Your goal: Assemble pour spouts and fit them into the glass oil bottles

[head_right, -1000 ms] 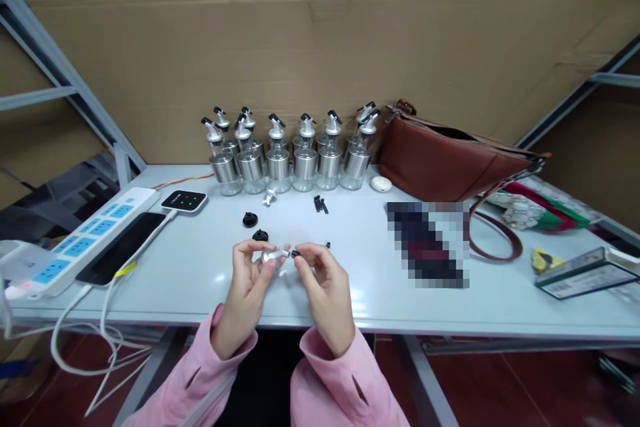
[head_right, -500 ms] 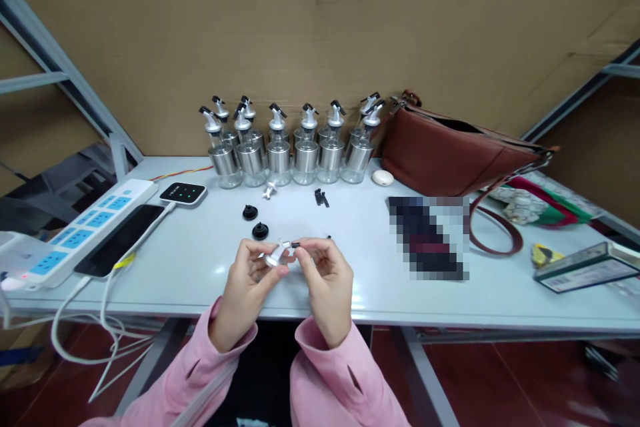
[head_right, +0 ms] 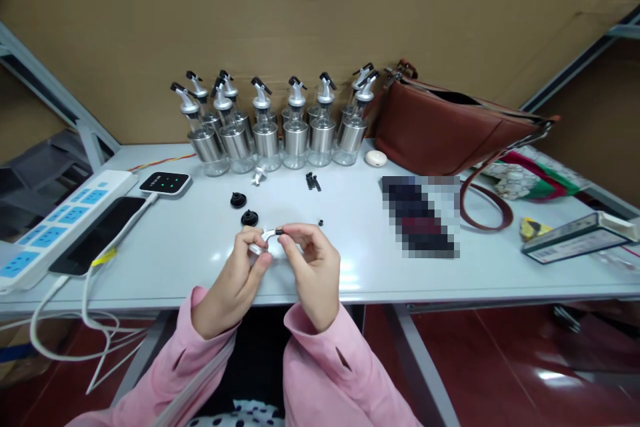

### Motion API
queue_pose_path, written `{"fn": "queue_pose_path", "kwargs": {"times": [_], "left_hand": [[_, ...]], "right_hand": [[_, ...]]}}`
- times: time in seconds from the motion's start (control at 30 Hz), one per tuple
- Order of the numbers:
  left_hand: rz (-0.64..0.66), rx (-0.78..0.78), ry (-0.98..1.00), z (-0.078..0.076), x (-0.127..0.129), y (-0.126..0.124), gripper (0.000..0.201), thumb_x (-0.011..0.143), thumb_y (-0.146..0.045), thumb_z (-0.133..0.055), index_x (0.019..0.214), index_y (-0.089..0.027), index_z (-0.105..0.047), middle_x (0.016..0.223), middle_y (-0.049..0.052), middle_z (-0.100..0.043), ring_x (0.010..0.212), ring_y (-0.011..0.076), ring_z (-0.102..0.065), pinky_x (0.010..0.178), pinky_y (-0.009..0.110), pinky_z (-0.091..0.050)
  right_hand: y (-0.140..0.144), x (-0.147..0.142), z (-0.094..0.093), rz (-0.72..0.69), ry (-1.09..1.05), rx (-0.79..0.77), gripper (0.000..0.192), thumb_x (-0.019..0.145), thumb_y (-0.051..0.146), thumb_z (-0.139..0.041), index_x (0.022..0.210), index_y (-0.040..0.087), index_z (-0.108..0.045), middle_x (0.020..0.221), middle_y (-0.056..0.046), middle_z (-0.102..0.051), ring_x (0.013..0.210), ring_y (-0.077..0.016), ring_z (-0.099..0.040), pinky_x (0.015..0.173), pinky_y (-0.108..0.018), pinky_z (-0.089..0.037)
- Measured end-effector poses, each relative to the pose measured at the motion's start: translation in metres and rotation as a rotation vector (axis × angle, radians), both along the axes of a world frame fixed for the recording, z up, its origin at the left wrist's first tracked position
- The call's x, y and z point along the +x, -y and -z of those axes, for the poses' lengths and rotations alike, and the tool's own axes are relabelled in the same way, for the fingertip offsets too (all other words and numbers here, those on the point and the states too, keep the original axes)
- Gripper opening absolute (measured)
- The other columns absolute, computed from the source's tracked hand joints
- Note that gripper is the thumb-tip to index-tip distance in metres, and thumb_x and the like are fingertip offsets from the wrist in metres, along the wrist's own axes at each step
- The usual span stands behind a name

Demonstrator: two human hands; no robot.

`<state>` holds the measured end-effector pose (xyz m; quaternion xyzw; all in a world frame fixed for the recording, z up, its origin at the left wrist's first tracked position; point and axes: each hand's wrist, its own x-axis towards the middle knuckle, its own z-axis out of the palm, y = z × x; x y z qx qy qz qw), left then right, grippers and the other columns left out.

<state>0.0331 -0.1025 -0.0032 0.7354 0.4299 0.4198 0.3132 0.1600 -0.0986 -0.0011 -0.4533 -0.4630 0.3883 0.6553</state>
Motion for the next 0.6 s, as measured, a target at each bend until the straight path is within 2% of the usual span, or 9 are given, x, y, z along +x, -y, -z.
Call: {"fn": "queue_pose_path", "kwargs": {"times": [0.13,0.27,0.43,0.6], "left_hand": [[0.026,0.053,0.039,-0.0023,-0.0006,0.0001,0.019,0.089,-0.016,-0.038,0.107,-0.020,-0.034,0.107,0.009,-0.042,0.095,0.0154,-0.052,0.084,0.030,-0.046],[0.079,0.199,0.113,-0.0023,-0.0040,-0.0023,0.016,0.089,-0.011,-0.040,0.102,-0.020,-0.040,0.100,0.007,-0.052,0.105,0.0176,-0.052,0.089,0.033,-0.046],[0.065,0.302,0.017,-0.0001,-0.0059,-0.0035,0.021,0.086,-0.020,-0.055,0.103,-0.020,-0.044,0.104,0.006,-0.058,0.088,0.0127,-0.062,0.078,0.025,-0.052],[0.053,0.323,-0.020,0.0008,-0.0041,-0.0021,0.025,0.086,-0.033,-0.055,0.103,-0.019,-0.043,0.095,0.005,-0.062,0.089,0.0149,-0.065,0.077,0.026,-0.054]], "right_hand": [[0.0006,0.0015,0.0007,0.012,-0.015,0.008,0.009,0.076,0.021,-0.064,0.085,0.020,-0.062,0.084,-0.003,-0.069,0.082,-0.0152,-0.065,0.076,-0.030,-0.052],[0.0017,0.0022,0.0011,0.021,-0.011,0.013,0.009,0.077,0.022,-0.064,0.085,0.019,-0.061,0.083,-0.003,-0.069,0.080,-0.0148,-0.065,0.073,-0.030,-0.053],[0.0025,0.0010,0.0006,0.007,-0.046,0.069,0.005,0.077,0.019,-0.065,0.080,0.020,-0.063,0.080,-0.001,-0.069,0.077,-0.0126,-0.065,0.072,-0.026,-0.052],[0.0027,0.0017,-0.0003,0.043,-0.073,0.075,0.004,0.077,0.018,-0.065,0.079,0.020,-0.063,0.081,0.000,-0.068,0.072,-0.0120,-0.065,0.066,-0.025,-0.052]]}}
